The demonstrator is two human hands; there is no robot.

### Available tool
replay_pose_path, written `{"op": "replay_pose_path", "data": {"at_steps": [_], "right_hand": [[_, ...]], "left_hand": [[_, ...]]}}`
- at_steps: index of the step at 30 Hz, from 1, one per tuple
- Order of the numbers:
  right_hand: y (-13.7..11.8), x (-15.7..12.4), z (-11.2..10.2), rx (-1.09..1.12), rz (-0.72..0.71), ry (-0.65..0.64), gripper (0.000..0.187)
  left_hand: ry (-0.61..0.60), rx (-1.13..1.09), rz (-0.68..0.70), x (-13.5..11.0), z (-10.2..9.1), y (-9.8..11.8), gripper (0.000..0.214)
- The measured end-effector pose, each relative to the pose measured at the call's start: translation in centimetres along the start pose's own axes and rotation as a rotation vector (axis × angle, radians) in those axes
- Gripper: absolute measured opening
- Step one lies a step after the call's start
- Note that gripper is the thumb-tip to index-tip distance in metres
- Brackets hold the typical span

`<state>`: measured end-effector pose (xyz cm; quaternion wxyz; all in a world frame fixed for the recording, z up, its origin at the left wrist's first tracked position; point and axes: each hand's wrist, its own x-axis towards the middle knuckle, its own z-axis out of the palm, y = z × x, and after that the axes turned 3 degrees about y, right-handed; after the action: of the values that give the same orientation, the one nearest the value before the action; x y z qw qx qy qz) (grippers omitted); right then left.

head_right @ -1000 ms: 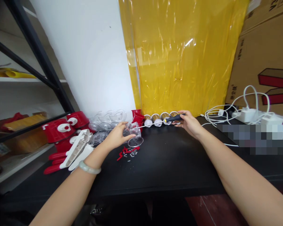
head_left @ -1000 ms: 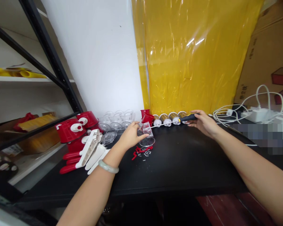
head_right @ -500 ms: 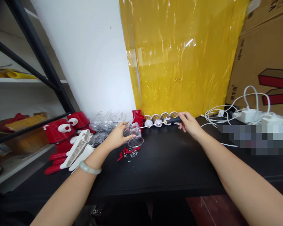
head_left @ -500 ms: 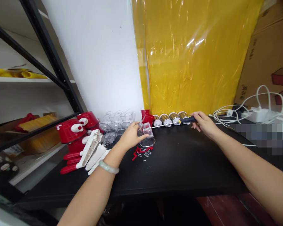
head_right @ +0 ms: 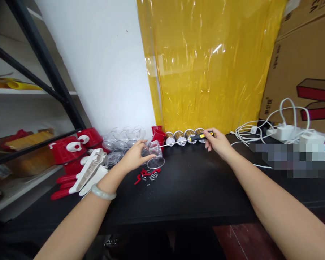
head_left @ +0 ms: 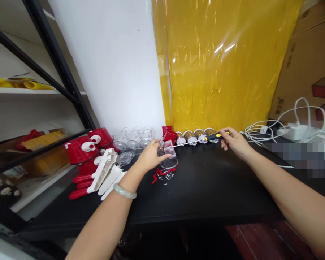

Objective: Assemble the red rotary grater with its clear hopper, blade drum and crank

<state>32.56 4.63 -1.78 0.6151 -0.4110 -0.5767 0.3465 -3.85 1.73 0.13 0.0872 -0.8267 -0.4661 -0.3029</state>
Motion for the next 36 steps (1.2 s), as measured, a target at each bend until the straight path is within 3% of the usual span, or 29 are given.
{"op": "replay_pose_path", "data": {"at_steps": [5, 9, 18, 21, 26, 29, 33, 36], "right_hand": [[-0.7, -0.1, -0.2, 0.221, 0.09, -0.126, 0.033], [-1.3, -0.3, -0.5, 0.259, 0.119, -0.218, 0.03], [0.0, 0.4, -0.4, 0.079, 0.125, -0.014, 0.033], [-0.4, 0.2, -0.2, 0.2, 0.177, -0.051, 0.029], [-1.4, -0.3, -0.4, 0.342, 0.113, -0.175, 0.029], [-0.8, -0.1, -0.5, 0.241, 0.096, -0.121, 0.028], [0.3, 0.5, -0.5, -0.012, 0.09, -0.037, 0.043], [0.3, 0.6, -0.3, 0.018, 0.122, -0.014, 0.04]], "left_hand": [[-0.01, 0.019, -0.009, 0.0, -0.1, 0.2, 0.046], [-0.024, 0.029, -0.017, 0.0, -0.3, 0.4, 0.045], [-0.013, -0.005, -0.014, 0.1, -0.2, 0.3, 0.044], [-0.009, 0.003, -0.01, 0.1, -0.1, 0.3, 0.045], [-0.015, 0.019, -0.006, 0.1, -0.1, 0.2, 0.047], [-0.007, 0.013, -0.003, 0.1, -0.1, 0.2, 0.046], [-0.011, 0.015, -0.018, 0.1, -0.2, 0.3, 0.044], [-0.011, 0.016, -0.019, 0.1, -0.2, 0.4, 0.044]]}}
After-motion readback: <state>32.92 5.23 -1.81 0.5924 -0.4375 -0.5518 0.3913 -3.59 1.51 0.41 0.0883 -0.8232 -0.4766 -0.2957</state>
